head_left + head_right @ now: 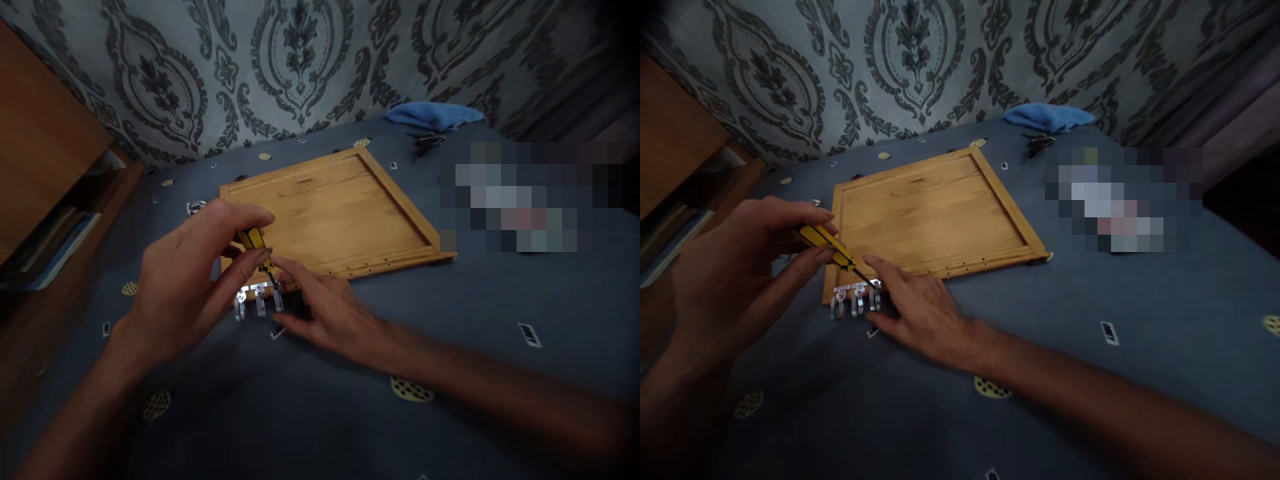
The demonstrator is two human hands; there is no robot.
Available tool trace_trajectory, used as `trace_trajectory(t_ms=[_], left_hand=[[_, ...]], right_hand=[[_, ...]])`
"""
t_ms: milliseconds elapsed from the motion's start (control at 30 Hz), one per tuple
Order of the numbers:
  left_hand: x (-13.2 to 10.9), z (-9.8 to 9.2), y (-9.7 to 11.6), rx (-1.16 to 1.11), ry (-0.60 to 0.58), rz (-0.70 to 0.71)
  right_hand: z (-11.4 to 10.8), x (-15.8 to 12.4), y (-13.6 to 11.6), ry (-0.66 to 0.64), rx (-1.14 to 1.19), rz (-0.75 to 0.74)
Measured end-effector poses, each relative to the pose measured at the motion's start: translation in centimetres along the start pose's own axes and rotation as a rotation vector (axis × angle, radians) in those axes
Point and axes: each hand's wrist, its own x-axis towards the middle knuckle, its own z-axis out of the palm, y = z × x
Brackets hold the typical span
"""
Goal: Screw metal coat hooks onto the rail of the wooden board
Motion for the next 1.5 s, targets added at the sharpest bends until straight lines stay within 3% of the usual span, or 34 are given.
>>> trace_trajectory(t_ms=[267,633,800,1100,1500], left_hand=[[0.0,0.3,0.2,-0.025,-0.004,-0.023],[-0.4,1.2,0.3,-0.328,0.063,-0.282],[-0.4,1.2,0.4,-0.341,0.052,-0.301],[-0.4,1.0,0.5,-0.327,0.036,-0.277],[-0.5,0.9,0.4,-0.354,0.009,-0.285]], right_hand=[[0.0,-0.1,0.2,0.004,0.017,-0.008],[-0.5,0.1,-0.2,-0.040,0.025,0.030],[-0.8,-0.2,-0.2,-0.028,0.092,0.027],[-1.0,-0.4,-0.4,0.028,0.475,0.126],[-0.8,-0.4,-0.1,0.014,0.435,0.072]])
